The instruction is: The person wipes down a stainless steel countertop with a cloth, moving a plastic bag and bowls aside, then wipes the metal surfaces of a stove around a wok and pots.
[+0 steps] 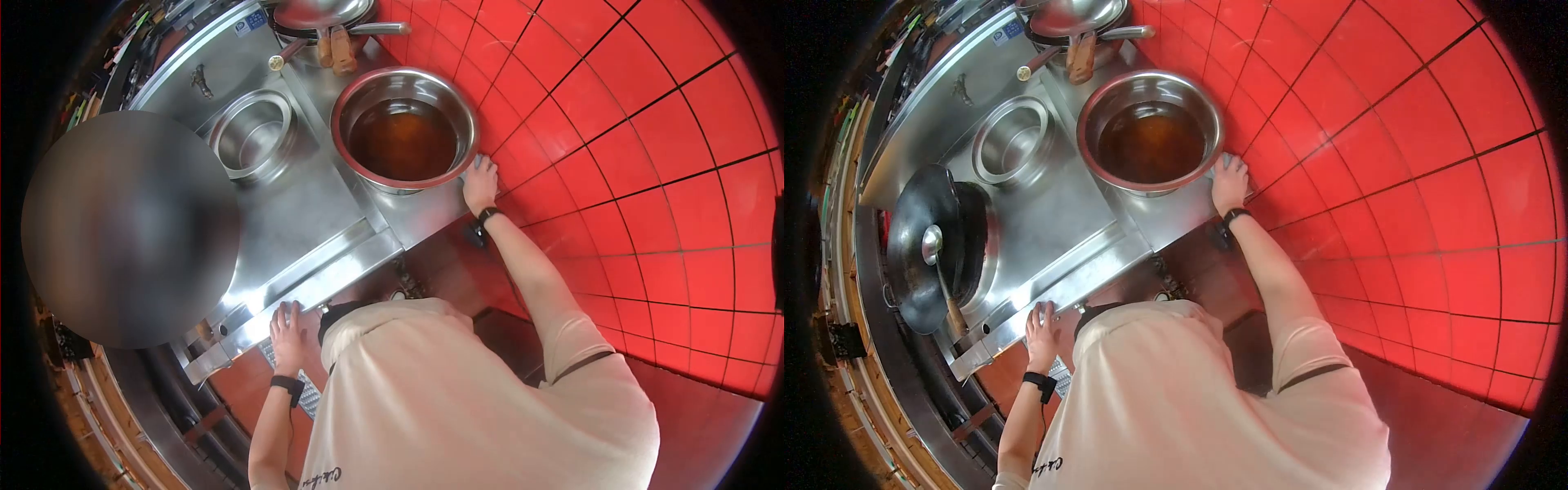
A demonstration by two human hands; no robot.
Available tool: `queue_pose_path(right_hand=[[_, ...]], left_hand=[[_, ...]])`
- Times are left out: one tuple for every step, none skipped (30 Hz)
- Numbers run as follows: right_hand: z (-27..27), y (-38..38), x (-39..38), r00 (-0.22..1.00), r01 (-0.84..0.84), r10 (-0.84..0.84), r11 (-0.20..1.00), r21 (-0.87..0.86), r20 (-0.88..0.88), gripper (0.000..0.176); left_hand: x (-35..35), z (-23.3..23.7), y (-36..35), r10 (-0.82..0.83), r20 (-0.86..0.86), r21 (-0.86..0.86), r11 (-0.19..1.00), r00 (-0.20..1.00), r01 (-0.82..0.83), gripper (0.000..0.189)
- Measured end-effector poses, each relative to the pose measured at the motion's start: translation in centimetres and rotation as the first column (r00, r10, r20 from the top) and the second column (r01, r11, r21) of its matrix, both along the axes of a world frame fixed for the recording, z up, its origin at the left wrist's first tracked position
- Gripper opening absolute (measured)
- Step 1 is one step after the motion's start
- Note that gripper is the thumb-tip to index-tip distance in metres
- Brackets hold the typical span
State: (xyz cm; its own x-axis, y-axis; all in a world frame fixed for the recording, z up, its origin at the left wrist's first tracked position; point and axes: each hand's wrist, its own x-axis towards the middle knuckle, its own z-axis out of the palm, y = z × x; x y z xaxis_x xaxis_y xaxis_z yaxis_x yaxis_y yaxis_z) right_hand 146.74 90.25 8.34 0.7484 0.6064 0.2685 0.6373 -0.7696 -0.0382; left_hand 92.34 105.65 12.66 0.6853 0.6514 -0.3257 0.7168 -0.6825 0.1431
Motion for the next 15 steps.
queue_pose_path(right_hand=[[-0.1,1.0,0.9,0.996,0.044,-0.043,0.999,0.015,-0.077,0.039],[0.9,1.7,0.7,0.985,0.087,-0.082,0.996,0.024,-0.154,0.037],[1.9,2.2,0.4,0.942,0.204,-0.149,0.966,0.161,-0.300,0.033],[1.8,2.0,0.5,0.942,0.203,-0.149,0.966,0.158,-0.300,0.033],[1.2,1.7,0.9,0.957,0.131,-0.123,0.991,0.013,-0.261,0.037],[0.7,1.3,1.3,0.970,0.061,-0.091,0.989,-0.137,-0.227,0.042],[1.1,0.4,0.3,0.979,0.027,-0.058,0.988,-0.153,-0.197,0.046],[1.4,-0.6,-1.1,0.981,0.035,-0.052,0.995,-0.094,-0.188,0.047],[1.7,-1.7,-2.6,0.981,0.019,-0.033,0.997,-0.073,-0.191,0.048],[2.2,-2.5,-4.2,0.981,0.001,-0.011,0.999,-0.051,-0.193,0.049],[2.3,-3.1,-5.9,0.972,-0.044,0.035,0.998,-0.034,-0.233,0.051],[2.2,-3.5,-7.8,0.959,-0.083,0.076,0.996,-0.015,-0.273,0.052],[2.2,-3.8,-9.9,0.953,-0.175,0.171,0.985,0.004,-0.250,0.052],[2.3,-3.8,-11.7,0.939,-0.263,0.260,0.965,0.019,-0.227,0.052],[2.5,-3.6,-13.2,0.912,-0.324,0.322,0.945,0.033,-0.255,0.051]], left_hand=[[0.2,-0.1,0.2,-0.025,0.021,0.088,0.996,0.999,0.023,0.076],[0.3,-0.5,0.2,-0.049,0.041,0.175,0.984,0.998,0.041,0.075],[0.5,-0.8,0.6,-0.048,0.040,0.172,0.984,0.998,0.041,0.075],[0.4,-1.4,1.3,-0.061,0.046,0.208,0.977,0.997,0.050,0.074],[0.8,-1.3,1.8,-0.073,0.054,0.243,0.968,0.996,0.058,0.074],[1.0,-1.2,2.2,-0.073,0.055,0.239,0.969,0.996,0.058,0.074],[1.5,-0.3,2.4,-0.037,0.031,0.176,0.984,0.999,0.031,0.073],[1.9,0.3,2.5,0.002,0.008,0.111,0.994,1.000,-0.002,0.072],[2.0,0.5,2.6,0.006,0.014,0.103,0.995,1.000,-0.008,0.074],[2.1,0.5,2.6,0.019,0.019,0.094,0.995,1.000,-0.021,0.074],[2.2,0.5,2.5,0.038,0.034,0.107,0.993,0.999,-0.041,0.077],[2.2,0.3,2.3,0.053,0.047,0.119,0.991,0.998,-0.058,0.079],[2.0,-0.3,2.3,0.067,0.066,0.119,0.990,0.996,-0.075,0.080],[2.2,-0.4,2.2,0.064,0.067,0.111,0.991,0.996,-0.071,0.080],[2.2,-0.3,2.0,0.076,0.076,0.108,0.991,0.994,-0.084,0.080]])
